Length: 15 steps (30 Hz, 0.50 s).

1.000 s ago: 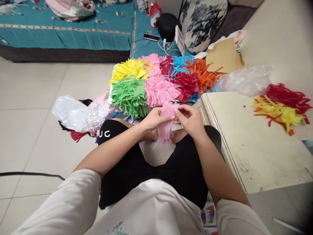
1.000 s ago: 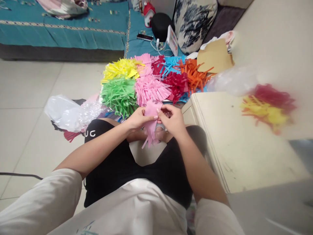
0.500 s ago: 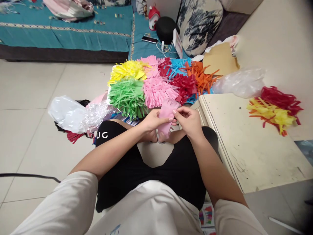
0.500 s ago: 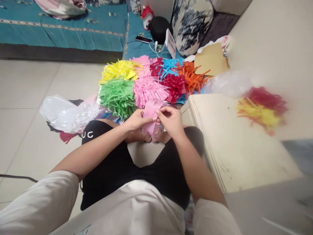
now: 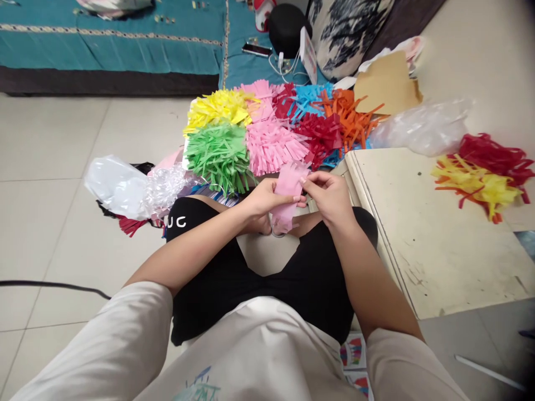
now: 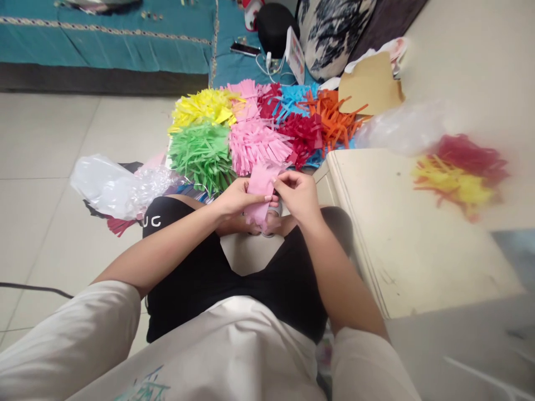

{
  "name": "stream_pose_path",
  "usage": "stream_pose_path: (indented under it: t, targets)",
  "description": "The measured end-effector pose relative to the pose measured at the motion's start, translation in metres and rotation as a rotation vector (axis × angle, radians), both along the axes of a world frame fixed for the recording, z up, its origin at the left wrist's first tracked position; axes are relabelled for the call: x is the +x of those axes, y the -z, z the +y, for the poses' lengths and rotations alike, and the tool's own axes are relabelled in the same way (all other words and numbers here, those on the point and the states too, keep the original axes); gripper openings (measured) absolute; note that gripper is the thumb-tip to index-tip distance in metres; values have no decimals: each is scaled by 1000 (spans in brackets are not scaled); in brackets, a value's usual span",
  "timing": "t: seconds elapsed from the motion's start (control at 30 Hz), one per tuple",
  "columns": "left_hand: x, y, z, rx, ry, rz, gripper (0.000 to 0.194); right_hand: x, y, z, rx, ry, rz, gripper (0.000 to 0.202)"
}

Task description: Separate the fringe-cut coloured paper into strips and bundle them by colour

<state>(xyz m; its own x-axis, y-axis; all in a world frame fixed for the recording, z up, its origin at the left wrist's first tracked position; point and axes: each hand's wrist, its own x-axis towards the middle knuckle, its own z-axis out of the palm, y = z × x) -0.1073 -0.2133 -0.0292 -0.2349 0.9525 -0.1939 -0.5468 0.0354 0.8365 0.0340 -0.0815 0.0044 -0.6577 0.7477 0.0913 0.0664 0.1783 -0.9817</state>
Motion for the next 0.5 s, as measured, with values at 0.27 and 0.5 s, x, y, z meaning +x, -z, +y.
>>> stream_pose_path:
  t: [0.27,0.5]
  targets:
    - [0,-8,-1,-40,8,-29,57,-2,9,6,45,51,-1,39]
    - [5,-11,-6,-56,78,-21,57,-1,11,14,55,98,29,41]
